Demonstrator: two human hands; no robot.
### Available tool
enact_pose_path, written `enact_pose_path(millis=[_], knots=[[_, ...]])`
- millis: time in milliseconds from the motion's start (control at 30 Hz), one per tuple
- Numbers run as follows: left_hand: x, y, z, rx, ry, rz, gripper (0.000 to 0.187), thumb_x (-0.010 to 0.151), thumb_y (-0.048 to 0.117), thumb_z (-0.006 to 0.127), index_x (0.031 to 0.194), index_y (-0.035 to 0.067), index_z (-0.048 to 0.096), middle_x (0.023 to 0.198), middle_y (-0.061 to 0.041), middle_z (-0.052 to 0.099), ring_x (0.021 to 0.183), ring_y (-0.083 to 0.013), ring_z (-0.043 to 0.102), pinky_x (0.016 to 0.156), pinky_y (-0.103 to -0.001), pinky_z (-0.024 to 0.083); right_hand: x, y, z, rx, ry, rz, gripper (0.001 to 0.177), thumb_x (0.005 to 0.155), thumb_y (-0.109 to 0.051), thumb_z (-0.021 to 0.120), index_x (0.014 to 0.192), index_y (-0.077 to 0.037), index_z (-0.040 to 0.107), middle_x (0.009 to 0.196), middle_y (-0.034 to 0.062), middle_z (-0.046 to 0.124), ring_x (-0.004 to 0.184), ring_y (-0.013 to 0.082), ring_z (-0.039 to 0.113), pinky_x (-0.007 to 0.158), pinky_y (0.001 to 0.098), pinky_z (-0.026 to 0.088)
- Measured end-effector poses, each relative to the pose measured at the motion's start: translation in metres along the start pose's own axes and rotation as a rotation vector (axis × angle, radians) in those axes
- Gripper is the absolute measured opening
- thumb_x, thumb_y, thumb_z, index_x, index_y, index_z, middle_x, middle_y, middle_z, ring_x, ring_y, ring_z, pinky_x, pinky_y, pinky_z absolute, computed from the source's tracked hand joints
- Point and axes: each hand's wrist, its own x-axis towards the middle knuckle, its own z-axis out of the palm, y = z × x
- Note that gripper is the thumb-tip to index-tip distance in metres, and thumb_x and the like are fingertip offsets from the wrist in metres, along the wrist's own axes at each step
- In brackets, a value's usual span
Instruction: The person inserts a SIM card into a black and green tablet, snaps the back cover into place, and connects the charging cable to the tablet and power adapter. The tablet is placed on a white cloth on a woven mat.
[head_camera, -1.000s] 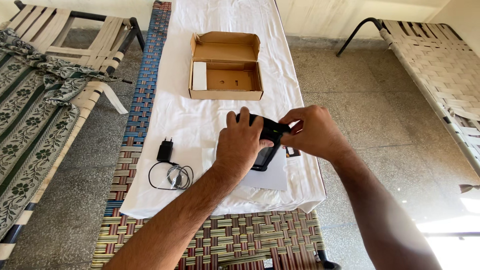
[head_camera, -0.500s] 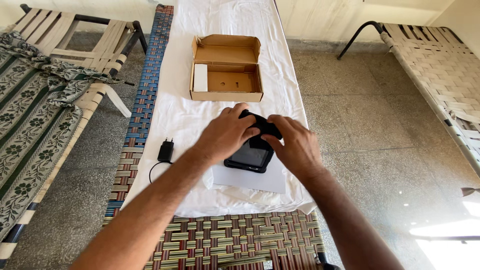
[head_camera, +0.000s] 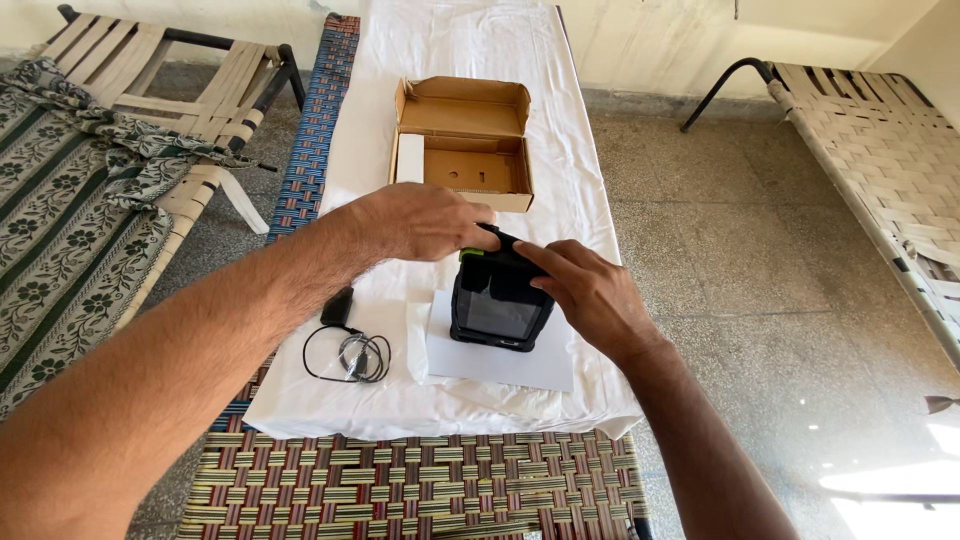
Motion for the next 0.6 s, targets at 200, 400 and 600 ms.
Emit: enact_pose_path(millis=[200, 400, 600], knots=[[0.001, -0.004, 0.014, 0.154, 0.124, 0.123, 0.041, 0.086, 0.031, 0.072, 0.122, 0.02, 0.056, 0.102, -0.006, 0.062, 0.09, -0.0253, 0.074, 0.073, -0.037, 0.063, 0.006, -0.008, 0.006, -0.091, -0.233, 0.193, 0.042, 0.099, -0.022, 0.063, 0.141, -0.029, 0.061, 0.119, 0.0075, 0.061, 0.095, 0.0223, 0.07, 0.077, 0.035, 0.063], [0.0, -0.001, 0.041, -0.002, 0.18, 0.059, 0.035, 0.091, 0.026, 0.069, 0.123, 0.015, 0.06, 0.105, -0.01, 0.064, 0.081, -0.0277, 0.074, 0.064, -0.036, 0.064, 0.009, -0.022, 0.021, 0.119, 0.041, 0.085, 0.056, 0.081, -0.032, 0.087, 0.124, -0.009, 0.061, 0.131, 0.0157, 0.054, 0.123, 0.0338, 0.055, 0.094, 0.0448, 0.055], [-0.005, 0.008, 0.065, 0.037, 0.533, 0.088, 0.018, 0.096, 0.02, 0.068, 0.112, 0.014, 0.064, 0.106, -0.009, 0.066, 0.084, -0.026, 0.075, 0.067, -0.037, 0.062, 0.015, -0.034, 0.046, 0.14, 0.223, 0.12, 0.051, 0.073, -0.039, 0.093, 0.106, -0.008, 0.069, 0.11, 0.0103, 0.061, 0.11, 0.0327, 0.053, 0.091, 0.0459, 0.051]])
